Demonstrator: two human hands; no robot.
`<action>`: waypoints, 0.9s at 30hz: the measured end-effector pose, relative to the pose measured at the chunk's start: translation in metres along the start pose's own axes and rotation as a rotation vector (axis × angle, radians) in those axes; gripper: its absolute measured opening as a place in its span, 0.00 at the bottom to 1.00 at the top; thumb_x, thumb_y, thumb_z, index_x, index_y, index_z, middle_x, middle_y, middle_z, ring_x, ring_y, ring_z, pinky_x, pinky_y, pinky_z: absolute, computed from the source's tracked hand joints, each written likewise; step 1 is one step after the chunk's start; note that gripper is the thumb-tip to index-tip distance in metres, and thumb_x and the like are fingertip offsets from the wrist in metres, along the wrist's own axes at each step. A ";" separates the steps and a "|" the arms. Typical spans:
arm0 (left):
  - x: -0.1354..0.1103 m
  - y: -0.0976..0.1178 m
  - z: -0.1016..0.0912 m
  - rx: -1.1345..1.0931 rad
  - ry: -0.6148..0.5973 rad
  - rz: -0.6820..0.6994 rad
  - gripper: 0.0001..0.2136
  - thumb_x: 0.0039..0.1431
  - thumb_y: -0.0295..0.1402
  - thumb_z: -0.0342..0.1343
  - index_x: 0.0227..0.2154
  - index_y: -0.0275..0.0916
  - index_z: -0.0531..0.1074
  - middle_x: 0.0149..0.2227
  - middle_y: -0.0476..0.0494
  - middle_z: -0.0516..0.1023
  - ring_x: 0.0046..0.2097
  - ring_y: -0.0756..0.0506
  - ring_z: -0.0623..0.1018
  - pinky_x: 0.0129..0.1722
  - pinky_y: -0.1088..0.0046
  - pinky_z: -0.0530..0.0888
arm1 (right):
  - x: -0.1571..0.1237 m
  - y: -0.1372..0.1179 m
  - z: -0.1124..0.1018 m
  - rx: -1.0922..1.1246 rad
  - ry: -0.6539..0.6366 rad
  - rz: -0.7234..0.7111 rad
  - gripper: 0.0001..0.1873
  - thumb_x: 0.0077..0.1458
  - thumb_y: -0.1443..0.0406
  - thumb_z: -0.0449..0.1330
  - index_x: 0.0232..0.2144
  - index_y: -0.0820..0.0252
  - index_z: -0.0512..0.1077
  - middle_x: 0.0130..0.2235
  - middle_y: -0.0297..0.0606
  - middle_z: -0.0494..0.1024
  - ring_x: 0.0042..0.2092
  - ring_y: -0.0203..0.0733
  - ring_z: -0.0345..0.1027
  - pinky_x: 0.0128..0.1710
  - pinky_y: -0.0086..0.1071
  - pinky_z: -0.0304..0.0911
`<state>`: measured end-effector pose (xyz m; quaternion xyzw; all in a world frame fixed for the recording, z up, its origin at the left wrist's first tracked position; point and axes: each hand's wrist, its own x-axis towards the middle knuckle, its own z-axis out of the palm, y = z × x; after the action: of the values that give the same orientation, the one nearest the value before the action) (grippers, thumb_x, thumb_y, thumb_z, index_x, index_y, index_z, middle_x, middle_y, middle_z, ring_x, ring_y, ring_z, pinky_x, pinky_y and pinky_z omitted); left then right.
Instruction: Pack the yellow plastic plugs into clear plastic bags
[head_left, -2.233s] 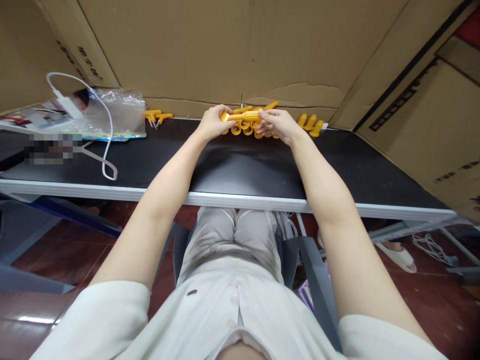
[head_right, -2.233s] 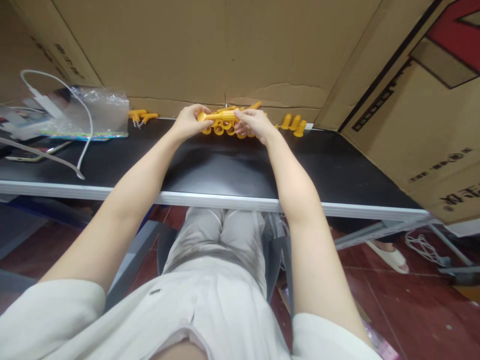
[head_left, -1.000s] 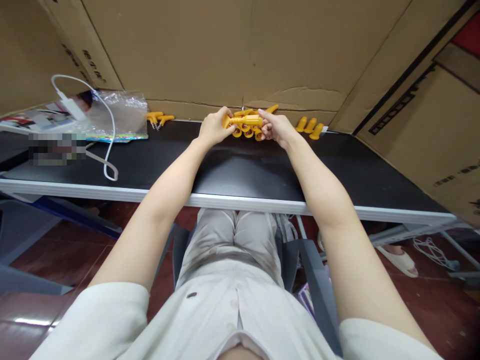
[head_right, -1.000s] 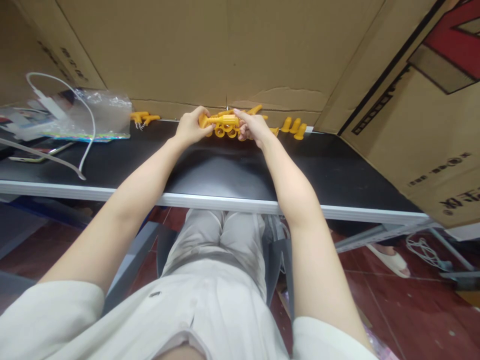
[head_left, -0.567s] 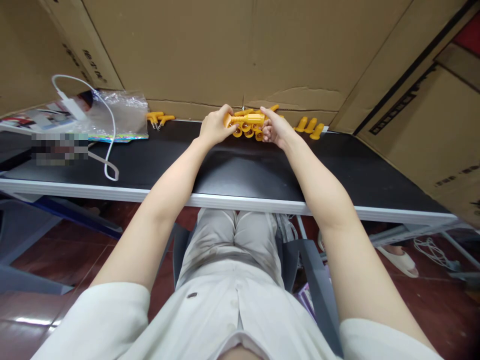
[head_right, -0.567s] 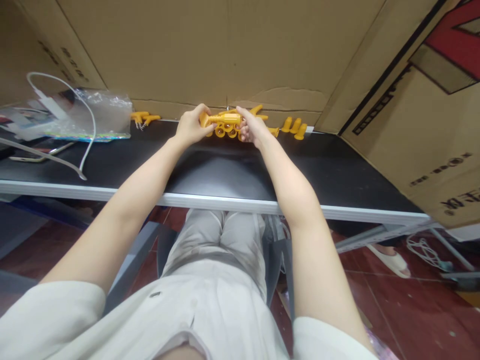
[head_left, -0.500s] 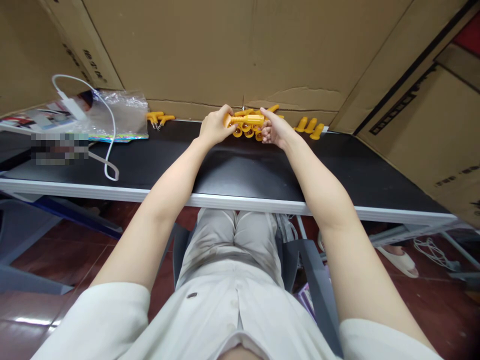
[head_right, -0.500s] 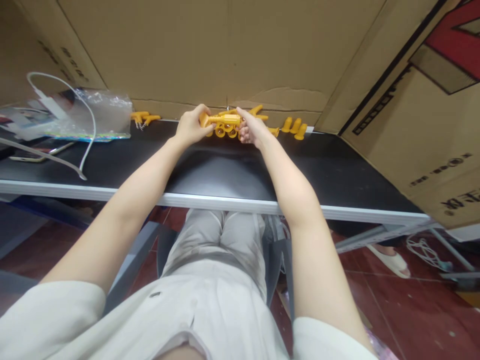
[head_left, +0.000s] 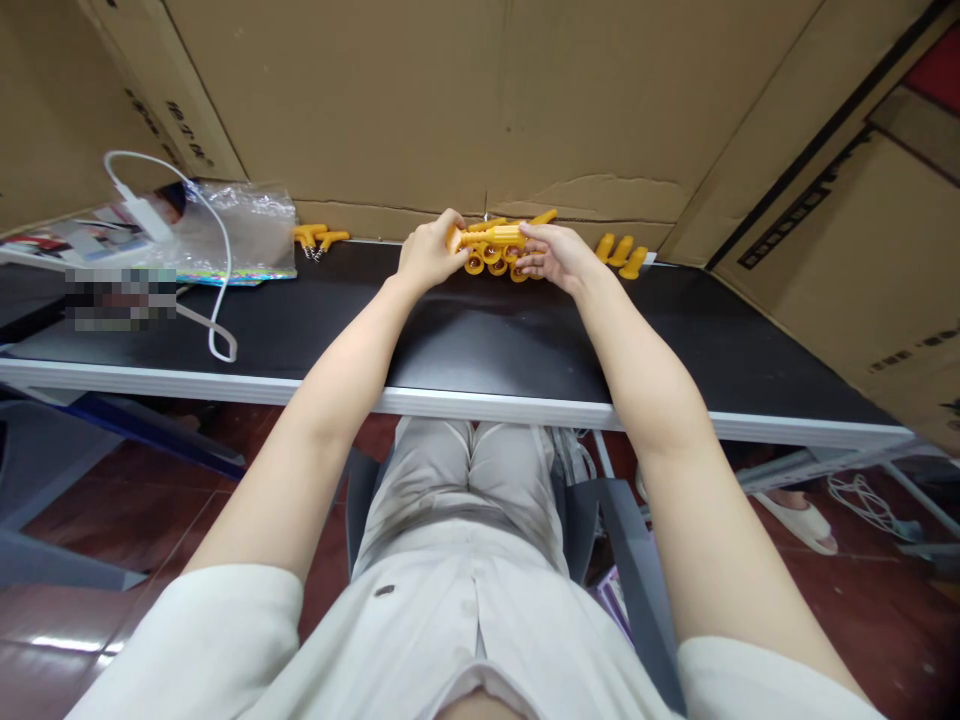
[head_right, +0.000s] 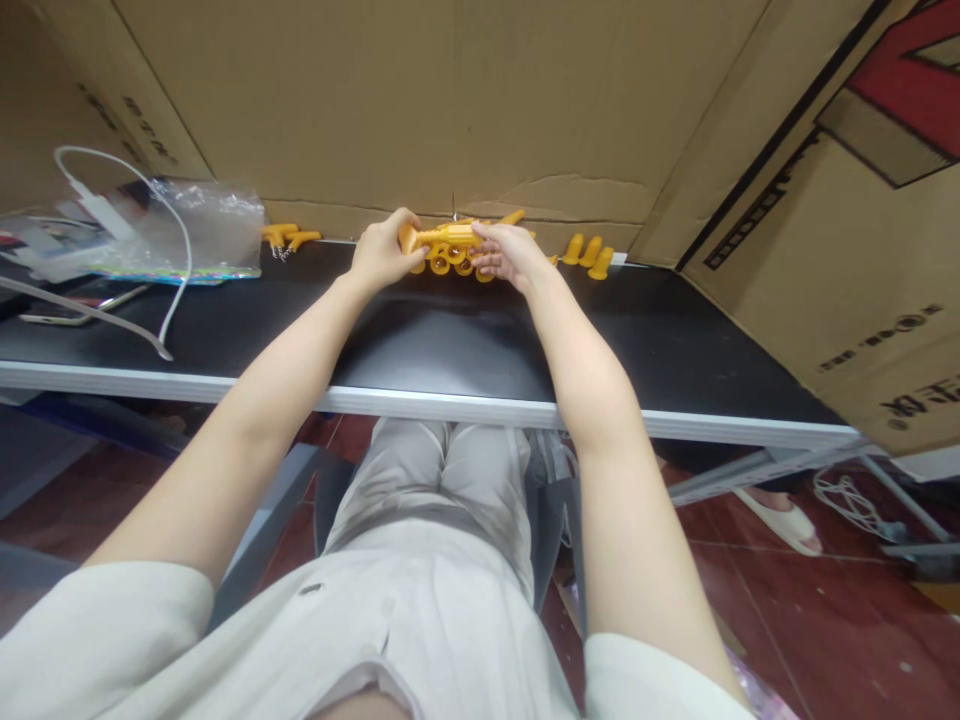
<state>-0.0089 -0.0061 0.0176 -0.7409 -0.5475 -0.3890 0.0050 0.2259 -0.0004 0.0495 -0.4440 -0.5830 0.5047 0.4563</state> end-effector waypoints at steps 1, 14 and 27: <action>0.000 0.000 0.000 -0.005 0.003 0.010 0.21 0.60 0.37 0.63 0.57 0.49 0.75 0.45 0.42 0.84 0.55 0.33 0.81 0.58 0.58 0.74 | 0.001 0.000 0.000 0.006 0.005 -0.023 0.15 0.63 0.54 0.71 0.38 0.57 0.74 0.34 0.35 0.81 0.32 0.38 0.78 0.39 0.35 0.77; -0.001 -0.010 0.001 -0.022 -0.086 0.010 0.22 0.63 0.35 0.58 0.59 0.42 0.77 0.40 0.41 0.83 0.50 0.36 0.81 0.59 0.59 0.74 | 0.034 0.004 -0.040 -0.153 0.209 -0.363 0.25 0.62 0.38 0.63 0.44 0.48 0.73 0.47 0.40 0.82 0.70 0.53 0.65 0.60 0.46 0.69; 0.001 -0.010 0.011 0.045 -0.220 0.062 0.12 0.59 0.35 0.58 0.41 0.41 0.84 0.37 0.41 0.84 0.41 0.38 0.81 0.51 0.61 0.76 | 0.038 0.036 -0.042 -0.747 0.496 -0.549 0.23 0.70 0.58 0.58 0.64 0.52 0.68 0.69 0.49 0.68 0.73 0.57 0.61 0.72 0.59 0.62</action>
<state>-0.0103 0.0036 0.0064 -0.7953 -0.5303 -0.2926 -0.0263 0.2616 0.0483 0.0202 -0.5134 -0.6925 0.0040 0.5068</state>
